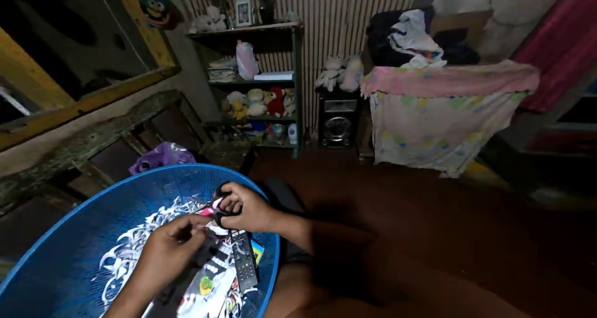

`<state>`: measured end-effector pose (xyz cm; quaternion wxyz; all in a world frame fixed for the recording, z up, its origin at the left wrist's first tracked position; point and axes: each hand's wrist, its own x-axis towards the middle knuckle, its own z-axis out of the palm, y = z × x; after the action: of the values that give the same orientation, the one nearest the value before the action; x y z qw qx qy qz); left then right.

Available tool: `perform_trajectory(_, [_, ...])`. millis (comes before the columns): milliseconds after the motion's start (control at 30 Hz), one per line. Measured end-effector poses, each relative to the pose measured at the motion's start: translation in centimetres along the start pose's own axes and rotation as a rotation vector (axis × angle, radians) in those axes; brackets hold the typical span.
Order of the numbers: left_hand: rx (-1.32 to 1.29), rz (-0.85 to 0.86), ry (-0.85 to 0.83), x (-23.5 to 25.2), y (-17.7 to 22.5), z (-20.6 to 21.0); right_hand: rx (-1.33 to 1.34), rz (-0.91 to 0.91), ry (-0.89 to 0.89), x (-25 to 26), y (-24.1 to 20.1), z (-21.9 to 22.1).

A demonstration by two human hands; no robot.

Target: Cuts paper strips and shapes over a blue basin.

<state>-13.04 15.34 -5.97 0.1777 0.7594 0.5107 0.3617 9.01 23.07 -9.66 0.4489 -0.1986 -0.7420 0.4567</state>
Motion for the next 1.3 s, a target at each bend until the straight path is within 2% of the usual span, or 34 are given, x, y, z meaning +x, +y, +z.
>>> perform_trajectory(233, [0.038,0.027,0.086,-0.4,0.4,0.6,0.040,0.064,-0.106,-0.2,0.0,0.0])
perform_trajectory(467, [-0.103,-0.076,0.033,-0.1,0.8,0.7,0.140,0.149,-0.052,-0.1,0.5,-0.2])
perform_trajectory(733, [-0.126,-0.075,0.096,-0.1,0.5,0.6,0.173,0.125,-0.062,0.2,0.6,-0.3])
perform_trajectory(933, [0.056,-0.007,0.049,-0.1,-0.5,0.6,0.015,0.134,-0.161,0.1,0.6,-0.3])
perform_trajectory(1300, [0.247,0.012,-0.080,-0.4,-0.6,0.3,0.043,0.109,-0.226,0.1,0.4,-0.2])
